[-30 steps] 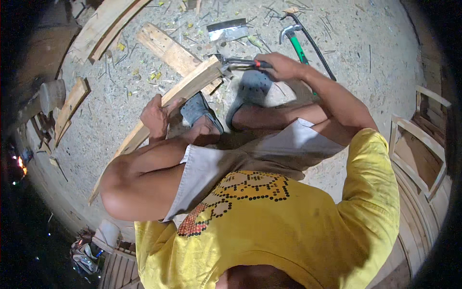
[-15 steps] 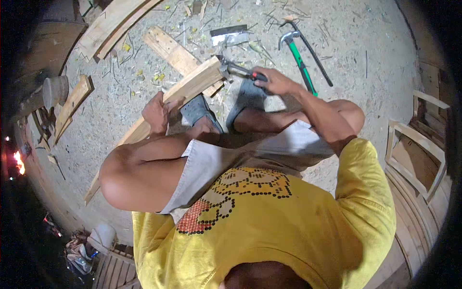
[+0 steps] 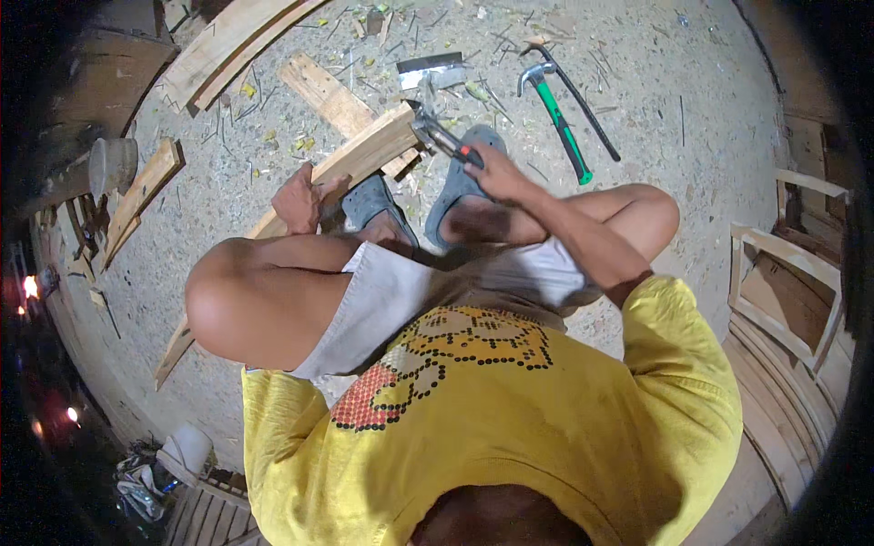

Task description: The person is using various tools including a hammer, crowbar, and pliers to remove nails and hardware from wooden planks in a workshop.

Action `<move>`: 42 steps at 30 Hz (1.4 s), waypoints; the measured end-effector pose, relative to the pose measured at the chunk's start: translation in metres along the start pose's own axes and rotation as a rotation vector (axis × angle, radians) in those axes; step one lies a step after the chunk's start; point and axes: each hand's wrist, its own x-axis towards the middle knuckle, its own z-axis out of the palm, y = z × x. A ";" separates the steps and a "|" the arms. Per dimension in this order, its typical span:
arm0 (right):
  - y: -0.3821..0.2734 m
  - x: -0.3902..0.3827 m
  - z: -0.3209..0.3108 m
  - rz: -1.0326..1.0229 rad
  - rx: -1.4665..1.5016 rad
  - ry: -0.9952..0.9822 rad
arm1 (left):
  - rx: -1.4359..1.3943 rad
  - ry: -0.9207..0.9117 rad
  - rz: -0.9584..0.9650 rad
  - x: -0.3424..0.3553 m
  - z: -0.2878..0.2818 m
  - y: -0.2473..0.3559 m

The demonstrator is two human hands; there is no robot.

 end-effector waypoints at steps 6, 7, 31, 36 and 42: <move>-0.020 -0.003 0.009 0.145 -0.031 -0.026 | 0.080 0.030 0.024 -0.001 -0.008 -0.002; -0.016 -0.001 0.005 0.139 0.009 -0.046 | 0.136 -0.014 0.012 0.000 -0.017 0.002; -0.006 0.115 -0.134 0.472 0.193 -0.683 | -0.023 -0.156 -0.022 0.053 -0.031 -0.006; 0.024 0.073 -0.124 0.016 -0.128 -0.687 | -0.106 -0.067 0.077 0.063 -0.007 -0.018; -0.049 0.047 -0.092 -0.015 -0.846 -0.473 | 0.073 -0.083 0.356 0.043 -0.004 -0.024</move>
